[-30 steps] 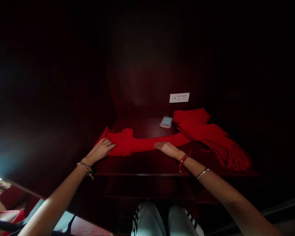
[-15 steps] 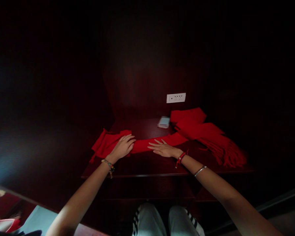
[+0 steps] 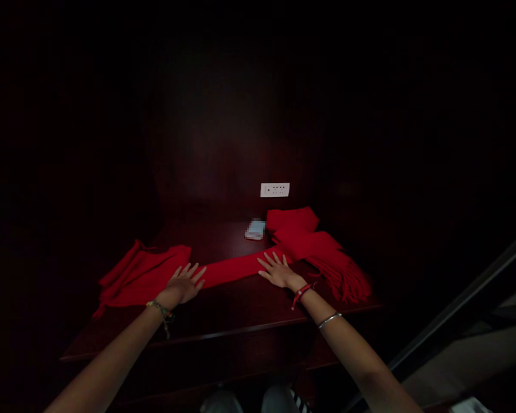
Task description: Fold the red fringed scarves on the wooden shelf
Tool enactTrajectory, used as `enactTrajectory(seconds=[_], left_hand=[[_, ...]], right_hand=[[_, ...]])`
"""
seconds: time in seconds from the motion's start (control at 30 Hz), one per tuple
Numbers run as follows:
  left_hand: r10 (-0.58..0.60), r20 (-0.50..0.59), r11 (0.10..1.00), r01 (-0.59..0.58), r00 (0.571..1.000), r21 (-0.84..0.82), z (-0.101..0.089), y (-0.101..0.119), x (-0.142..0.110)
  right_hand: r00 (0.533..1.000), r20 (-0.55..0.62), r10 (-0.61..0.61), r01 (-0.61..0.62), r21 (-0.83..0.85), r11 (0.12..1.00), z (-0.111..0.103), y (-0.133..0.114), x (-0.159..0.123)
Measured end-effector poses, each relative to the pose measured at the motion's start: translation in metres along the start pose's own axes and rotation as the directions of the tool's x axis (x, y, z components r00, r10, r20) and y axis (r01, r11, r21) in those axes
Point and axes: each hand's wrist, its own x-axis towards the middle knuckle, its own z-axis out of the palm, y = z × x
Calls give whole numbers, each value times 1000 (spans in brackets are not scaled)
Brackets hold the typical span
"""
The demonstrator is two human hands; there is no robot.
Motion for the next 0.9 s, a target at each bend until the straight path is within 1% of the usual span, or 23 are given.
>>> enactTrajectory(seconds=[0.07, 0.17, 0.23, 0.27, 0.3, 0.37, 0.43, 0.47, 0.53, 0.6, 0.67, 0.77, 0.9], left_hand=[[-33, 55, 999, 32, 998, 15, -4, -1, -4], [-46, 112, 999, 45, 993, 13, -8, -3, -6], [-24, 115, 1000, 22, 993, 15, -11, -3, 0], [6, 109, 1000, -8, 994, 16, -14, -2, 6], [48, 101, 999, -49, 994, 11, -17, 0, 13], [144, 87, 989, -141, 986, -33, -28, 9, 30], [207, 85, 972, -196, 975, -127, -39, 23, 48], [229, 87, 961, -211, 970, -180, -44, 31, 57], [253, 91, 931, -217, 963, -293, -51, 46, 73], [275, 95, 914, -230, 957, -333, -54, 57, 84], [280, 109, 909, -227, 954, -349, -55, 63, 91], [273, 153, 902, -198, 950, -384, -55, 64, 96], [261, 200, 892, -157, 944, -423, -58, 60, 98]], right_hand=[[1000, 17, 24, -24, 10, 1000, -2, 7, -1], [997, 65, 41, -42, 17, 999, -7, 9, -1], [995, 80, 62, -62, 3, 998, -9, 6, -1], [996, 65, 58, -57, -9, 998, -9, 4, -1], [999, 23, 43, -42, -26, 999, -10, 2, -3], [992, -123, -24, 15, -77, 997, -9, -3, -7], [957, -254, -139, 107, -137, 985, -7, -9, -13], [939, -278, -204, 164, -162, 973, -6, -12, -16], [908, -267, -323, 275, -203, 940, -5, -17, -21], [886, -250, -390, 332, -244, 911, -5, -21, -24], [876, -255, -410, 338, -283, 898, -5, -25, -22], [875, -251, -415, 320, -343, 883, -6, -29, -16], [877, -189, -441, 321, -451, 833, -9, -32, -6]])
